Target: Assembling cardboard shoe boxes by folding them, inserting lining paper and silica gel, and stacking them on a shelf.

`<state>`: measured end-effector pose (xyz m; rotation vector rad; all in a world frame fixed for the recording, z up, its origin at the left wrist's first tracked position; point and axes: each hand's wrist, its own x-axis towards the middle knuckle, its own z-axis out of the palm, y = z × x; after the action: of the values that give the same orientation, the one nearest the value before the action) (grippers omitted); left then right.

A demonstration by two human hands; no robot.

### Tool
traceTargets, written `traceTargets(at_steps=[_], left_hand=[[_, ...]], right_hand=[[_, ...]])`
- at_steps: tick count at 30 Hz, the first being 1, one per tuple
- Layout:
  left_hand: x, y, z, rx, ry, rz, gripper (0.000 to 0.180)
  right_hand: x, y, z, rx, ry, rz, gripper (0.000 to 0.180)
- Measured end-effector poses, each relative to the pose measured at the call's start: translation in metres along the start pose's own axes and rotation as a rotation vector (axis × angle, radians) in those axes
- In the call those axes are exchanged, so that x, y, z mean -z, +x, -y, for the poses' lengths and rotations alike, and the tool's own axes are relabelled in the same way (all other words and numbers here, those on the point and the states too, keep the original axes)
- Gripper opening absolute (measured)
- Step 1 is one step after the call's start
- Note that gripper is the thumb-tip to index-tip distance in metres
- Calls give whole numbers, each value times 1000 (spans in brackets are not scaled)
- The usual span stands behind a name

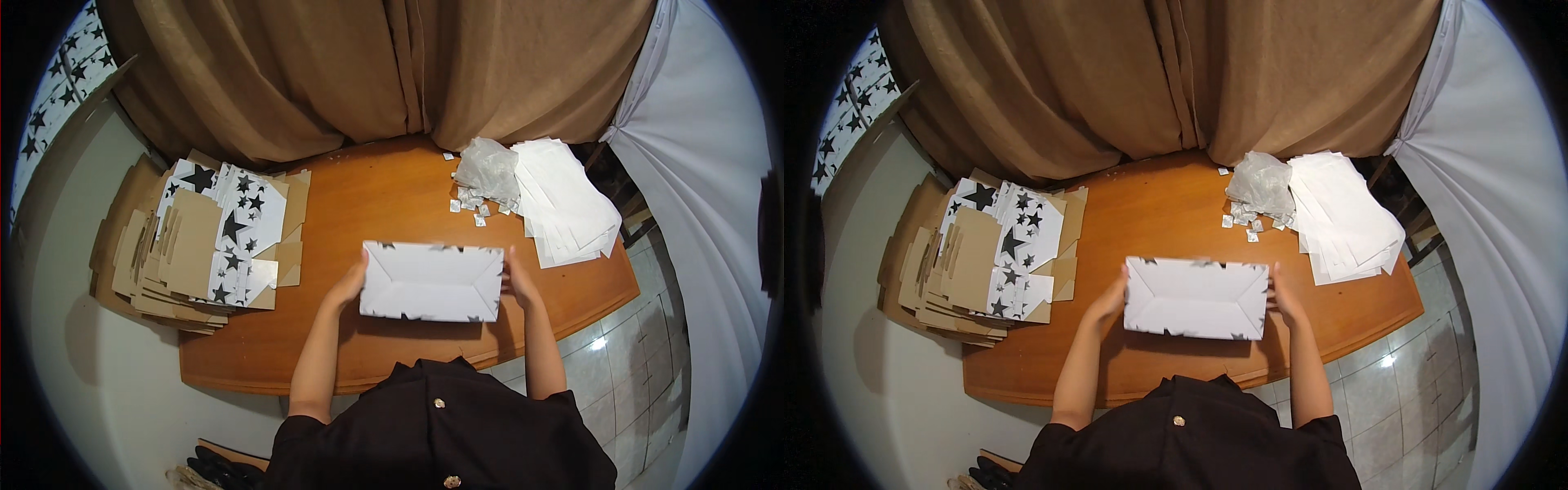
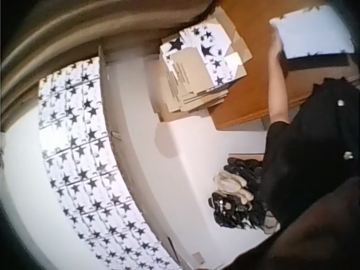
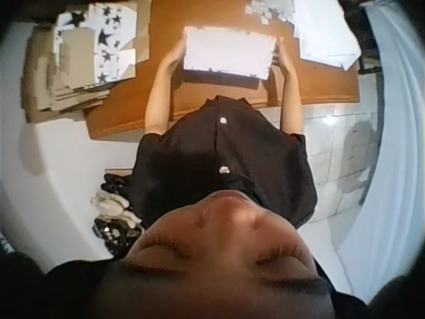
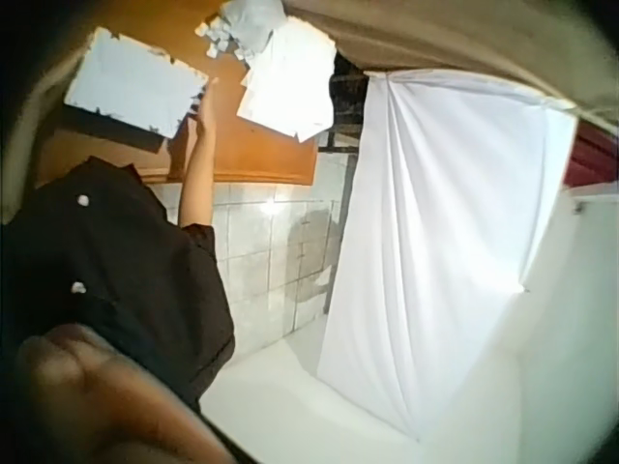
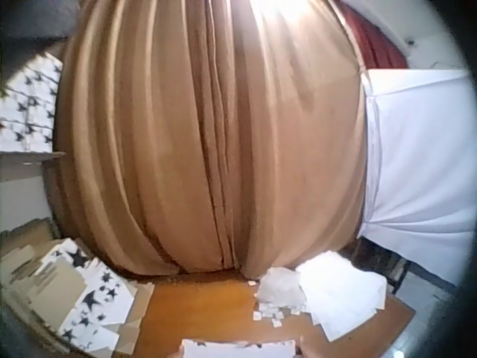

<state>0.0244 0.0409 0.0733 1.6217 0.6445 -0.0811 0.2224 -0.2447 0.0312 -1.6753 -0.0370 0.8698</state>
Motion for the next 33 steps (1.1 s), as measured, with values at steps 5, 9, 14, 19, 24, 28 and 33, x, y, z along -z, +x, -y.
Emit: traceTargets(at_steps=[5, 9, 14, 19, 24, 28, 33], left_hand=[[59, -4, -8, -582, -463, 38, 75], [34, -23, 4, -517, -304, -100, 75], [-11, -16, 88, -574, -85, -300, 75], [-40, -28, 112, -458, 27, -410, 69], [-43, -26, 112, -394, -79, -374, 64], [-40, -20, 125, -393, 61, -363, 60], [-41, -23, 124, -368, 191, -434, 61]], right_hand=[[13, -25, 30, 565, 583, 97, 53], [2, -33, 3, 521, 554, 33, 20], [-28, -21, -64, 586, 546, -57, 24], [-46, -25, -89, 658, 471, -152, 41], [-48, -23, -84, 746, -225, -271, 51], [-39, -19, -87, 695, -339, -110, 44], [-50, -40, -58, 549, -537, -217, 45]])
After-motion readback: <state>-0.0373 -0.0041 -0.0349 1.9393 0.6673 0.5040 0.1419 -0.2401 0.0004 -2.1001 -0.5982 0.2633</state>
